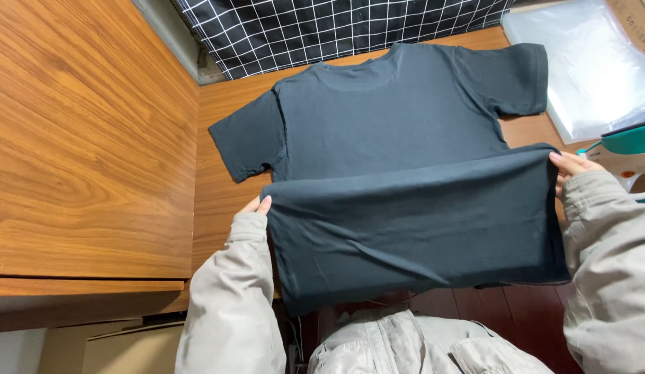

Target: Ironing a black t-shirt on a wooden surface and then folding it to iron the crease.

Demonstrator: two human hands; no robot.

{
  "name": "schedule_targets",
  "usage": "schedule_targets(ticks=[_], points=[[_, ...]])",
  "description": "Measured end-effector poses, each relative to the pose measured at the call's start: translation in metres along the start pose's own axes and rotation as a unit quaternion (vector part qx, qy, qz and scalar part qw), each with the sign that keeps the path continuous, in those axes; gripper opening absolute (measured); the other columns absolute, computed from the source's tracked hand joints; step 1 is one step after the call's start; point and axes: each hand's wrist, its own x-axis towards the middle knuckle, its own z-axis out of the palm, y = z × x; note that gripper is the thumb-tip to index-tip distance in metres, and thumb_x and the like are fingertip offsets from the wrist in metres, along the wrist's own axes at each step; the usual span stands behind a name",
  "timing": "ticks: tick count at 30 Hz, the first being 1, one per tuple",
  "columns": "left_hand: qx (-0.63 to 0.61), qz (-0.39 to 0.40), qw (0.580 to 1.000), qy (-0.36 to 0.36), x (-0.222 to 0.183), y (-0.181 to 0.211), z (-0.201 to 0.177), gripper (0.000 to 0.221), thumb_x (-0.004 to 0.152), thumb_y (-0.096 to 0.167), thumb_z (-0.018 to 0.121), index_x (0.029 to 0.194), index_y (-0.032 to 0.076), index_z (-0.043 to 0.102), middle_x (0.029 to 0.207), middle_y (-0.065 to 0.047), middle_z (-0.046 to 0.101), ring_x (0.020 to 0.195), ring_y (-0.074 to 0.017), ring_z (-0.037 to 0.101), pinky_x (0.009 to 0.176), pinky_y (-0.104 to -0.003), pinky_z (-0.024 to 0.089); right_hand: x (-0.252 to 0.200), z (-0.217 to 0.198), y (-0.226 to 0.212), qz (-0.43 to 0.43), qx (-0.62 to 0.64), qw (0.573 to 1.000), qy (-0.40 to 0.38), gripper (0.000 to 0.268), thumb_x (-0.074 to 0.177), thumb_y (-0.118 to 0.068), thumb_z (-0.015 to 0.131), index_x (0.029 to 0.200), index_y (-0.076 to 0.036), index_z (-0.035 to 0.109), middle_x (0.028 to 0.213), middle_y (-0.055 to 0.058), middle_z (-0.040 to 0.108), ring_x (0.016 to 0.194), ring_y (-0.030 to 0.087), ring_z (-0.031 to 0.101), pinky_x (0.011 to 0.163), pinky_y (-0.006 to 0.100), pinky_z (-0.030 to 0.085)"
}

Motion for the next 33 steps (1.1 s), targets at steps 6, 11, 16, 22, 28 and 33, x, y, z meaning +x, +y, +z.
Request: schedule_targets(ticks=[6,11,16,22,28,33], points=[[-0.054,0.125,0.99,-0.033,0.049,0.0,0.016,0.052,0.104,0.039,0.076,0.152,0.018,0.079,0.15,0.001,0.081,0.14,-0.0082,0.071,0.127,-0.023,0.047,-0.017,0.051,-0.042,0.033,-0.055,0.996,0.065,0.023,0.118,-0.051,0.068,0.134,-0.035,0.069,0.062,-0.011,0.036,0.046,0.007,0.033,0.042,0.032,0.023],[-0.099,0.134,0.984,-0.056,0.095,-0.021,0.032,0.058,0.108,0.027,0.075,0.164,0.015,0.067,0.162,-0.005,0.072,0.147,-0.0121,0.068,0.13,-0.024,0.046,0.044,0.028,-0.009,-0.023,-0.091,0.994,0.057,0.059,0.111,-0.032,0.071,0.165,-0.009,0.061,0.164,0.004,0.062,0.15,0.012,0.056,0.13,0.028,0.04],[-0.11,0.119,0.984,-0.078,0.057,0.018,0.028,0.062,0.11,0.022,0.072,0.17,0.019,0.061,0.159,-0.007,0.074,0.142,-0.0125,0.07,0.126,-0.024,0.049,0.124,-0.006,0.044,-0.008,-0.128,0.99,0.053,0.056,0.11,-0.026,0.071,0.161,-0.005,0.064,0.168,0.008,0.063,0.157,0.015,0.055,0.139,0.032,0.036],[-0.008,0.019,0.998,-0.052,0.018,0.046,0.022,0.081,0.107,0.038,0.07,0.182,0.044,0.041,0.16,-0.031,0.068,0.148,-0.0279,0.071,0.126,-0.034,0.05,0.111,0.013,0.035,0.364,-0.411,0.813,0.196,0.087,0.095,-0.078,0.084,0.136,-0.002,0.087,0.132,0.023,0.086,0.121,0.048,0.077,0.111,0.06,0.049],[-0.096,0.147,0.984,0.029,0.037,0.013,0.042,0.096,0.095,0.028,0.087,0.18,0.027,0.042,0.167,-0.016,0.066,0.143,-0.0302,0.069,0.12,-0.043,0.057,-0.027,0.035,0.01,0.067,0.05,0.984,0.159,0.037,0.117,-0.03,0.073,0.15,-0.014,0.066,0.136,0.009,0.082,0.106,0.023,0.083,0.086,0.037,0.068],[0.065,0.333,0.933,0.118,-0.009,0.029,0.08,0.091,0.079,0.04,0.102,0.162,0.027,0.069,0.172,-0.014,0.044,0.159,-0.027,0.051,0.138,-0.043,0.038,-0.094,0.003,0.029,0.085,-0.042,0.939,0.33,0.048,0.121,-0.055,0.078,0.097,-0.014,0.069,0.099,0.016,0.085,0.085,0.029,0.086,0.056,0.051,0.057]])
